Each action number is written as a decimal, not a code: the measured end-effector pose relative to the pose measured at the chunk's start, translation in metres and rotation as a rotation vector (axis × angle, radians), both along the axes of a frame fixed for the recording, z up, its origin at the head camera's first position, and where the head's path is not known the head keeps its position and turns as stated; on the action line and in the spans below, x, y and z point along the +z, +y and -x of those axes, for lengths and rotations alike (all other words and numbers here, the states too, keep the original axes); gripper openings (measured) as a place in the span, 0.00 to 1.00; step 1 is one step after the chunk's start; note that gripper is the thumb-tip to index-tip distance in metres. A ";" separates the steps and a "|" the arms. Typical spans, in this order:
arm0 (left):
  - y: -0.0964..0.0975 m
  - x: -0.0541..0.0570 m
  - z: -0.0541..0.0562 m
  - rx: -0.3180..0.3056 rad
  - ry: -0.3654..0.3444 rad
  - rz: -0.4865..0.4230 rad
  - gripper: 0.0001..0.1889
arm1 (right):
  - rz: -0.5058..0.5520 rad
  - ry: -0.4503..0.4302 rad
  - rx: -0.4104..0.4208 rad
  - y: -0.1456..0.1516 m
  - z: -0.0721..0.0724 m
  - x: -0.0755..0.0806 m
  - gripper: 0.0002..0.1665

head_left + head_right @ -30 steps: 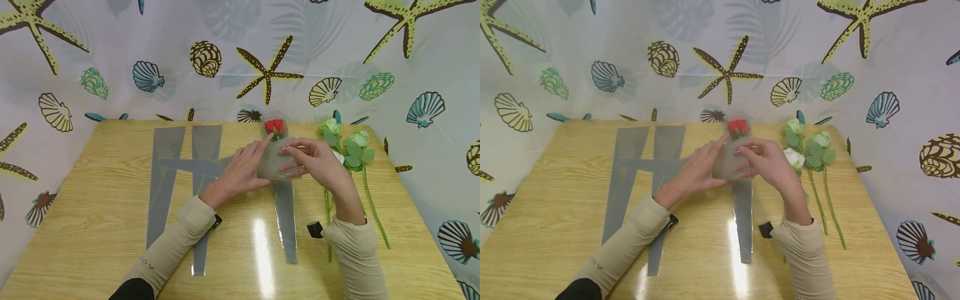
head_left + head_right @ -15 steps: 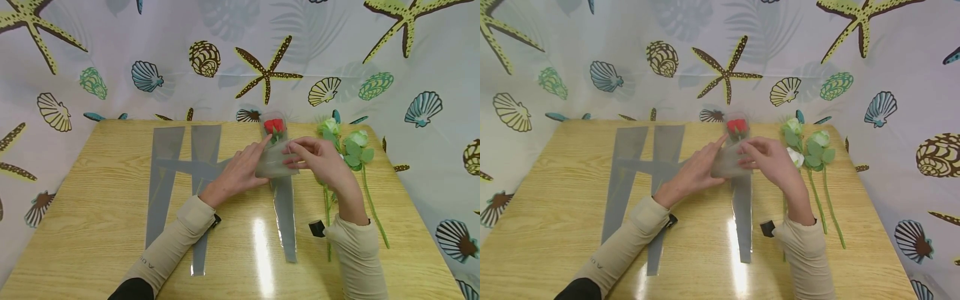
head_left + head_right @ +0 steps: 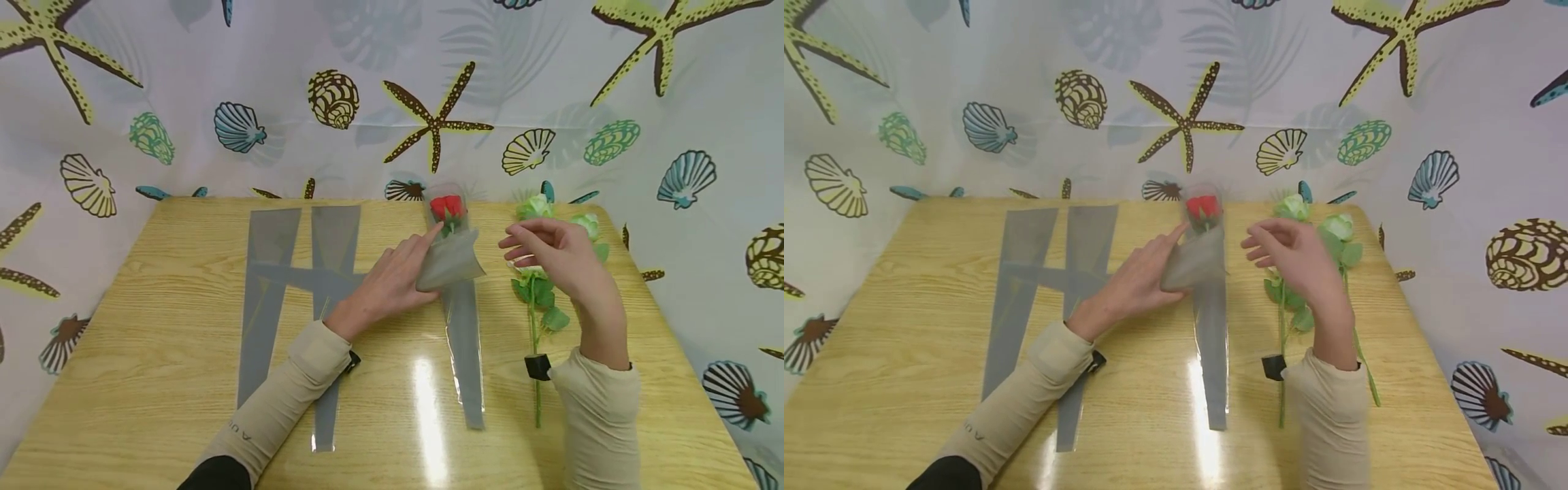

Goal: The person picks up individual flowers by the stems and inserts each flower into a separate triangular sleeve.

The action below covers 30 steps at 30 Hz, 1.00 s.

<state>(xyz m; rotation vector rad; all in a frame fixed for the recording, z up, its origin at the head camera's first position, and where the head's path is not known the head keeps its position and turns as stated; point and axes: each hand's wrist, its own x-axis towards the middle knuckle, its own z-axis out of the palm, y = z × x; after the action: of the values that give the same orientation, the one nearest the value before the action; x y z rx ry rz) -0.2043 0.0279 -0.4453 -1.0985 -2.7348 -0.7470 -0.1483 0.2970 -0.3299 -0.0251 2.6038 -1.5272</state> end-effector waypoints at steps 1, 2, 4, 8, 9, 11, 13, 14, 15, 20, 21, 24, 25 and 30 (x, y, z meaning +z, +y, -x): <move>0.000 0.000 0.000 -0.002 -0.001 0.000 0.59 | -0.031 -0.014 -0.018 0.008 0.001 -0.002 0.29; 0.001 0.001 0.000 -0.002 -0.004 0.002 0.59 | -0.069 -0.032 -0.028 0.017 0.002 -0.004 0.31; 0.001 0.001 0.000 -0.005 -0.016 0.001 0.58 | -0.154 -0.082 -0.033 0.034 0.004 -0.010 0.35; 0.001 0.001 -0.002 -0.006 -0.039 -0.002 0.59 | -0.317 -0.236 0.033 0.062 0.009 -0.023 0.36; 0.001 0.001 -0.002 -0.008 -0.042 -0.004 0.59 | -0.345 -0.281 0.050 0.068 0.010 -0.027 0.35; 0.001 0.002 -0.002 -0.013 -0.045 -0.004 0.59 | -0.390 -0.365 0.074 0.077 0.013 -0.036 0.30; 0.001 0.003 -0.002 -0.020 -0.047 -0.008 0.59 | -0.409 -0.427 0.082 0.081 0.016 -0.045 0.27; 0.001 0.003 -0.003 -0.024 -0.048 -0.007 0.59 | -0.410 -0.447 0.081 0.081 0.018 -0.050 0.25; 0.001 0.004 -0.003 -0.027 -0.049 -0.007 0.59 | -0.402 -0.466 0.072 0.080 0.020 -0.053 0.24; 0.000 0.004 -0.003 -0.026 -0.044 -0.005 0.59 | -0.387 -0.506 0.076 0.070 0.027 -0.066 0.20; 0.000 0.004 -0.003 -0.027 -0.046 -0.006 0.59 | -0.394 -0.511 0.078 0.069 0.028 -0.069 0.21; 0.000 0.004 -0.003 -0.028 -0.055 -0.007 0.59 | -0.404 -0.514 0.085 0.067 0.030 -0.075 0.22; 0.000 0.004 -0.003 -0.029 -0.059 -0.007 0.59 | -0.410 -0.513 0.086 0.066 0.030 -0.077 0.22; 0.000 0.003 -0.003 -0.035 -0.063 -0.010 0.58 | -0.355 -0.452 0.085 0.067 0.032 -0.075 0.20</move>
<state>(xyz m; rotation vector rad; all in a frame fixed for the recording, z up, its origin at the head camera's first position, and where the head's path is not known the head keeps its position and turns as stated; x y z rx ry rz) -0.2013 0.0274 -0.4422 -1.1424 -2.7664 -0.8130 -0.1804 0.3638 -0.4046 0.2128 2.4196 -0.8939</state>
